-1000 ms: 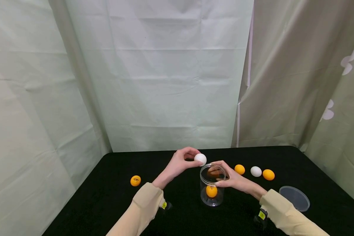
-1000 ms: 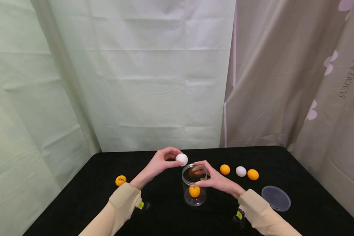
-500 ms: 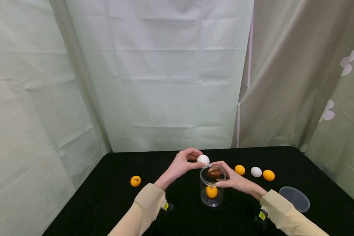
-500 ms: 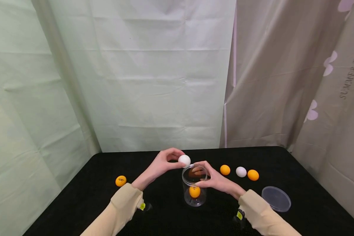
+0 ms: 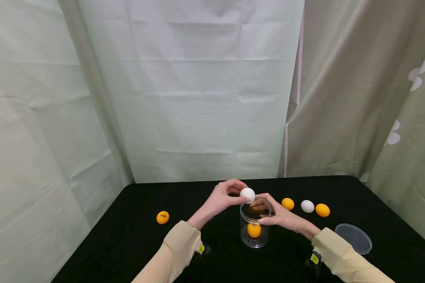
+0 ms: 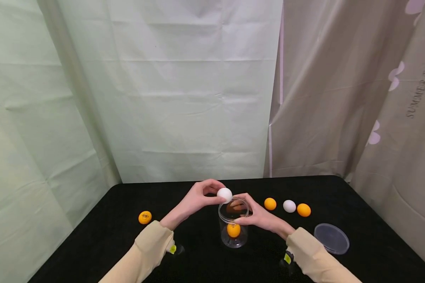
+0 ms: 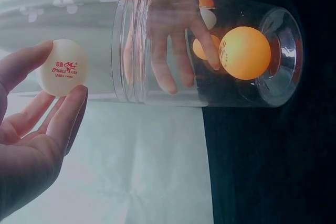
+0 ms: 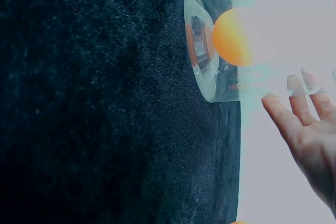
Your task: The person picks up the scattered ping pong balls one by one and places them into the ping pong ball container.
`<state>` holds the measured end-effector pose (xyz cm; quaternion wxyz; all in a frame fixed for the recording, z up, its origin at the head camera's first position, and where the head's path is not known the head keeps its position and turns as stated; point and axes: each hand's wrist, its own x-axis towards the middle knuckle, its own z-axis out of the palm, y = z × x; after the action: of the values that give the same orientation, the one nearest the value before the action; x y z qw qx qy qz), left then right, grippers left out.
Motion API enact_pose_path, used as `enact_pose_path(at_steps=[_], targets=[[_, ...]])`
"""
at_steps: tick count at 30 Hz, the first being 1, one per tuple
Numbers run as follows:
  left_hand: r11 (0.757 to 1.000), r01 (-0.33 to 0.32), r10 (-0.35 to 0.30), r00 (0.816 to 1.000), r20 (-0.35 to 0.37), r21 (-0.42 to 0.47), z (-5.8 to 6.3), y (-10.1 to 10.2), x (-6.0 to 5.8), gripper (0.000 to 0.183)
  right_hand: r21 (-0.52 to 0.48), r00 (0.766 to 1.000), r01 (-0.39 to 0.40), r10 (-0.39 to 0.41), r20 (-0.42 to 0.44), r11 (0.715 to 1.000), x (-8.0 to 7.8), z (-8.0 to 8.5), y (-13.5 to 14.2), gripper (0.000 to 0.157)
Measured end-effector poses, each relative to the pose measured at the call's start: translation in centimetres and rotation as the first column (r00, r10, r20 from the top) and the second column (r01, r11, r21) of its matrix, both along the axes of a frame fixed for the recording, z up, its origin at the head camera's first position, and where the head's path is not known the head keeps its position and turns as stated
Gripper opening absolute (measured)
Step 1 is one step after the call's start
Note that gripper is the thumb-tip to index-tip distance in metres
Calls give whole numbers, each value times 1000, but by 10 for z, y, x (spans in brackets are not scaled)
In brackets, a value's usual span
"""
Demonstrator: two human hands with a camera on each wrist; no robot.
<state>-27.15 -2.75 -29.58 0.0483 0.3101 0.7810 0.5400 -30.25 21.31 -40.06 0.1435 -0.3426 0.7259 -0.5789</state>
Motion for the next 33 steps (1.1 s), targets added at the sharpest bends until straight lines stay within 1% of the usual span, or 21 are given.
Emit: enact_pose_path(at_steps=[2, 9, 19, 28, 33], targets=[[1000, 6, -6, 1000, -1, 2, -1, 1, -1, 31, 2, 1000, 2, -2, 1, 1000, 0, 0, 0, 57], [1000, 10, -10, 1000, -6, 12, -26, 4, -24, 32, 4, 1000, -1, 1, 6, 1000, 0, 1, 1, 57], [1000, 10, -10, 999, -30, 0, -32, 8, -28, 30, -17, 1000, -17, 17, 6, 1000, 2, 2, -1, 55], [1000, 13, -13, 999, -33, -5, -36, 12, -27, 29, -2, 1000, 3, -3, 7, 1000, 2, 1, 0, 54], [1000, 15, -16, 999, -38, -11, -39, 13, -28, 29, -7, 1000, 1, -1, 6, 1000, 1, 0, 0, 54]])
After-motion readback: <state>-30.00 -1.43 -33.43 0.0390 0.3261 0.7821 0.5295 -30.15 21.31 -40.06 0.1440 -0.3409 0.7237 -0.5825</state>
